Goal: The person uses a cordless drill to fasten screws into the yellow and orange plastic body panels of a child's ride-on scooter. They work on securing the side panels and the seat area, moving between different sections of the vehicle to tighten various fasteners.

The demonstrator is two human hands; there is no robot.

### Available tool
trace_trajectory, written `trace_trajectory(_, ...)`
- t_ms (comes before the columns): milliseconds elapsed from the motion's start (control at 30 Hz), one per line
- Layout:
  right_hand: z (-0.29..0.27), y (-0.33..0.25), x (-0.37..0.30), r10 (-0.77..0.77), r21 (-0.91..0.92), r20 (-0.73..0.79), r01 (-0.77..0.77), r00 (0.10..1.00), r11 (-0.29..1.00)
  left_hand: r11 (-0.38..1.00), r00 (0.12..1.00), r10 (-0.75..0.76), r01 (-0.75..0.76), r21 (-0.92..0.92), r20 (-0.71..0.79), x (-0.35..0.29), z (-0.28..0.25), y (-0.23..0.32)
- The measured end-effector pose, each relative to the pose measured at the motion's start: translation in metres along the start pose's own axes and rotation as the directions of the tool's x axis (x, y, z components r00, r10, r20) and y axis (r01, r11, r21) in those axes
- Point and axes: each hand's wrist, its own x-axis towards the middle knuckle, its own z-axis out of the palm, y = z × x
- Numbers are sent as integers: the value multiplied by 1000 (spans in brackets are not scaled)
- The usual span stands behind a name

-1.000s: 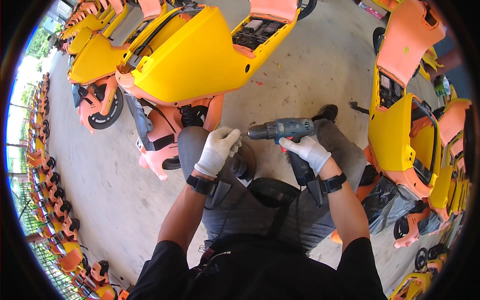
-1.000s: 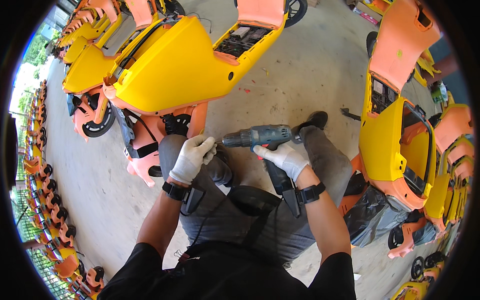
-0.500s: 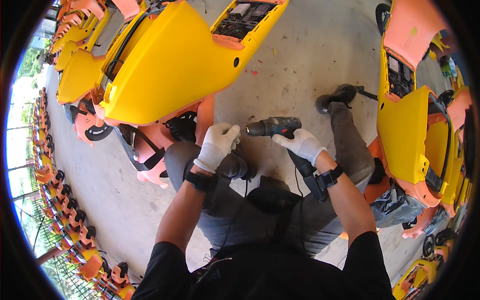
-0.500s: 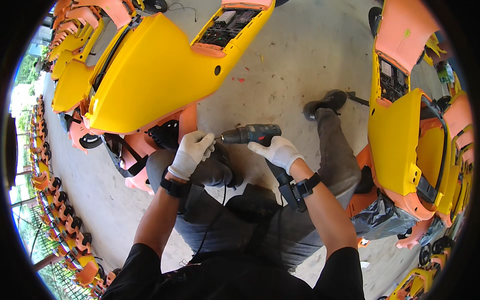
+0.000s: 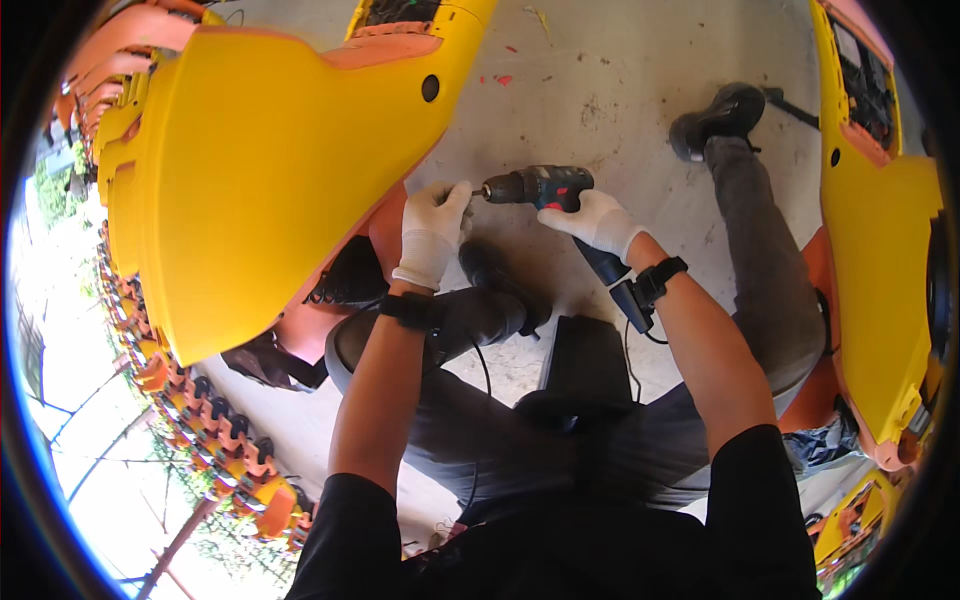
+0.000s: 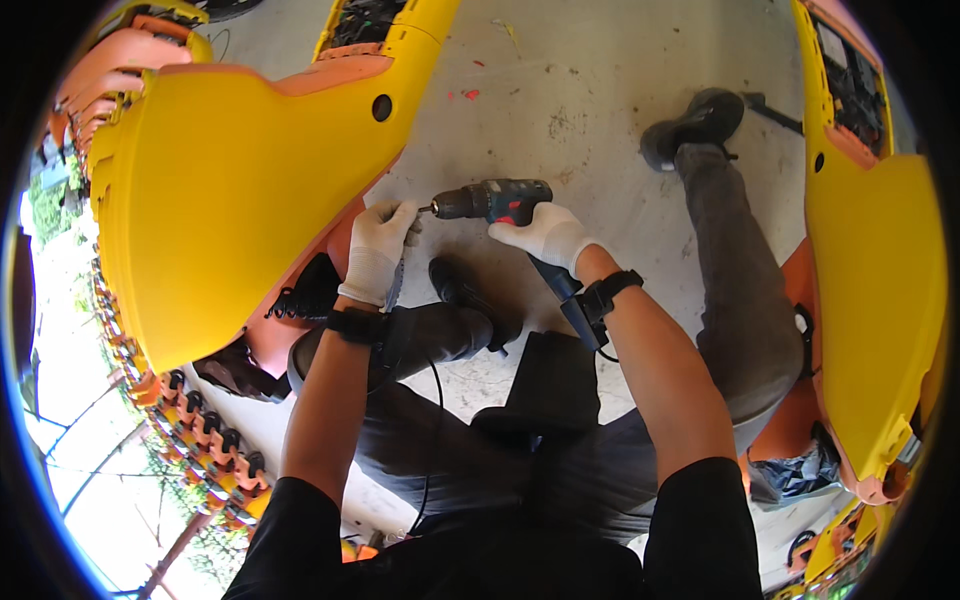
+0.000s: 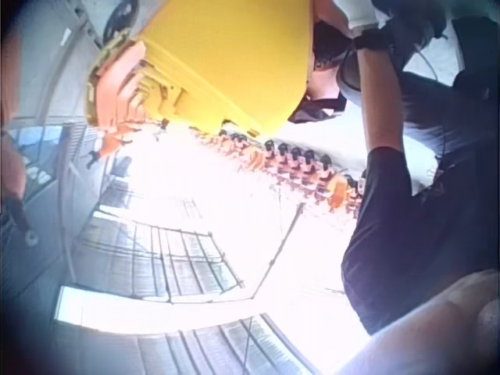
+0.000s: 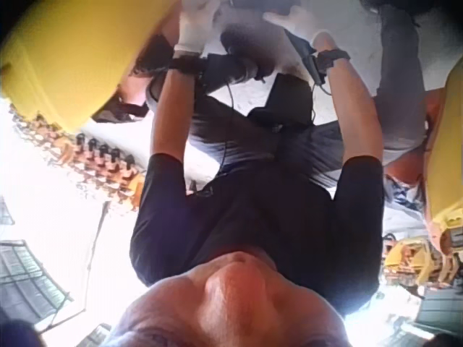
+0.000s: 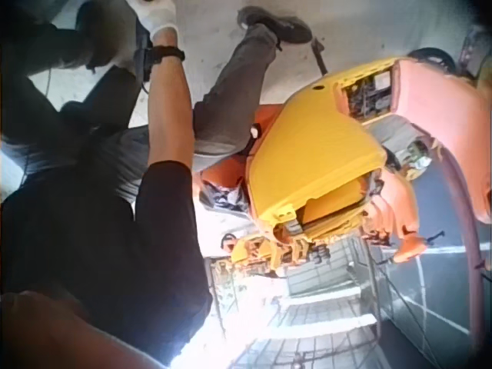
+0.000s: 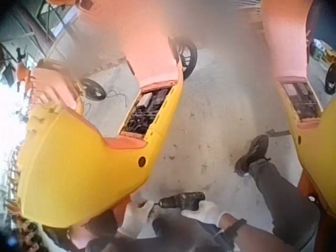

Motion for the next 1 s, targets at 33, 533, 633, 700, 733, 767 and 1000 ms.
trace_trajectory(33,2,2,8,1,29,8,-2,1000,1000,1000,1000,-11,11,-11,-7,9,2,0)
trace_trajectory(533,40,60,98,74,187,11,-75,997,979,209,953,-229,246,-946,197,100,9,-92)
trace_trajectory(633,47,64,105,66,256,22,-69,998,964,27,970,-168,180,-983,173,113,12,-83)
trace_trajectory(700,51,66,108,76,269,37,-83,996,960,66,981,-131,154,-986,145,117,15,-78)
trace_trajectory(733,48,65,108,77,273,53,-88,996,958,77,981,-131,155,-985,144,119,16,-79)
trace_trajectory(767,47,65,109,76,277,70,-93,995,956,88,981,-132,155,-984,143,120,16,-80)
trace_trajectory(1000,51,61,116,94,298,122,-127,988,946,55,955,-228,207,-977,190,118,24,-76)
